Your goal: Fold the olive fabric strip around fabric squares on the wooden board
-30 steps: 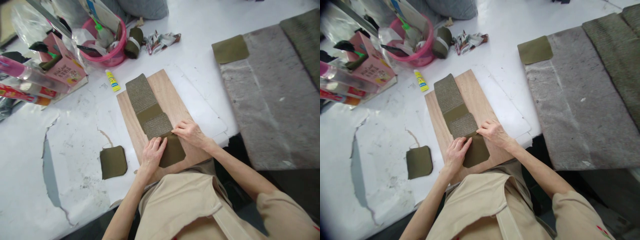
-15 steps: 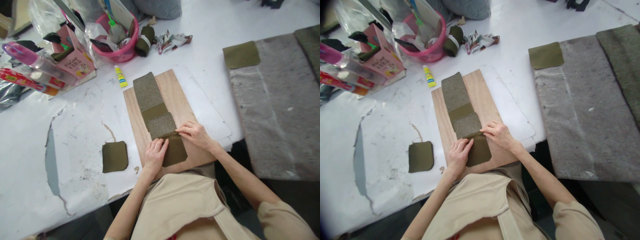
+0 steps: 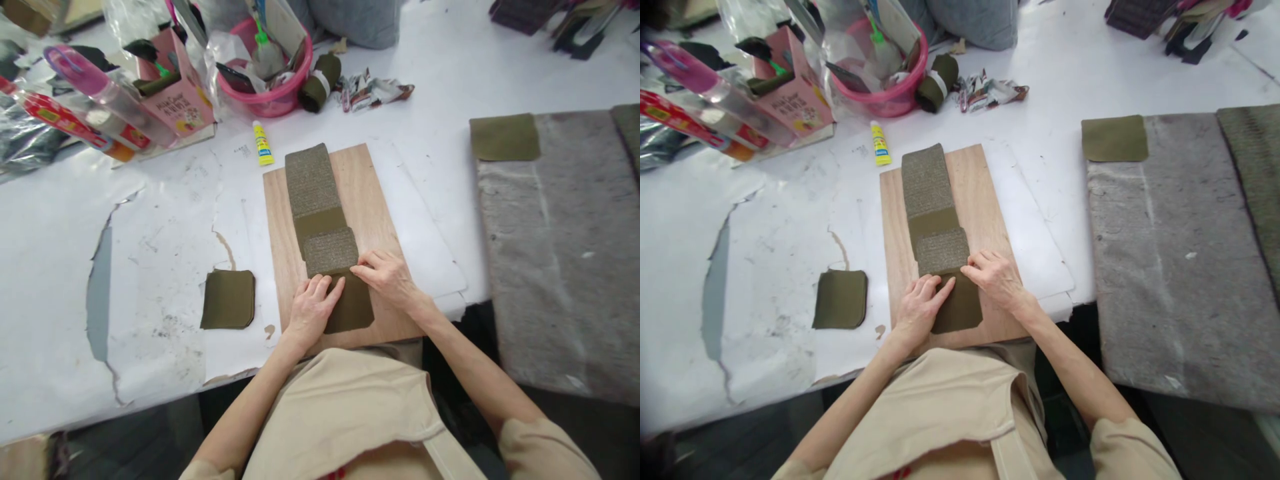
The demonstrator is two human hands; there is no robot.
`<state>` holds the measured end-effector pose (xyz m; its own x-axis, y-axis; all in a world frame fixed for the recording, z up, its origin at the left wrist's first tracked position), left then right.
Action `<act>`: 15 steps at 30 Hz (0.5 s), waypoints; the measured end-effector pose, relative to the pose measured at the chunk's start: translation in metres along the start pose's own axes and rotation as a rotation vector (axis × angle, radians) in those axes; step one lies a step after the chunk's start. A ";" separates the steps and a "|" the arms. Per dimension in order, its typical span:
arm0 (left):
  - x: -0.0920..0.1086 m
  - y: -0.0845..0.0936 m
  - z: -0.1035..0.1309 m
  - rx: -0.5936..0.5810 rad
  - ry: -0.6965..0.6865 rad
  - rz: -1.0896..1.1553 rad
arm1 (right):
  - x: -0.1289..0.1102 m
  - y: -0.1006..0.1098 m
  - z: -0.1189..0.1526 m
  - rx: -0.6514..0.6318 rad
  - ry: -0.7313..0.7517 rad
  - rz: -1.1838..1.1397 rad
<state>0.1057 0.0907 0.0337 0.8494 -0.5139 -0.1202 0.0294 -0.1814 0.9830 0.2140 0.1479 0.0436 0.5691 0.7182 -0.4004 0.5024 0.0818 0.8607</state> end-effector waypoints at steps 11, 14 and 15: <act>0.003 -0.003 -0.005 -0.106 -0.019 -0.035 | 0.007 0.003 -0.007 0.080 -0.225 -0.173; 0.003 -0.003 -0.004 -0.086 -0.012 -0.025 | 0.014 0.000 -0.005 0.080 -0.274 -0.268; 0.003 -0.003 -0.003 -0.080 -0.008 -0.019 | 0.016 -0.001 -0.004 0.072 -0.279 -0.307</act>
<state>0.1096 0.0926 0.0309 0.8441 -0.5177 -0.1398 0.0878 -0.1237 0.9884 0.2200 0.1627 0.0376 0.5356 0.4527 -0.7129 0.7146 0.2068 0.6683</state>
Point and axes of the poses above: each hand's wrist, its own z-axis away from the middle knuckle, its own y-axis out of the back of the hand, x = y × z, the point moved 10 cm from there along -z, towards the middle knuckle, and after that the axes turned 8 degrees about -z, right-handed, at the moved point
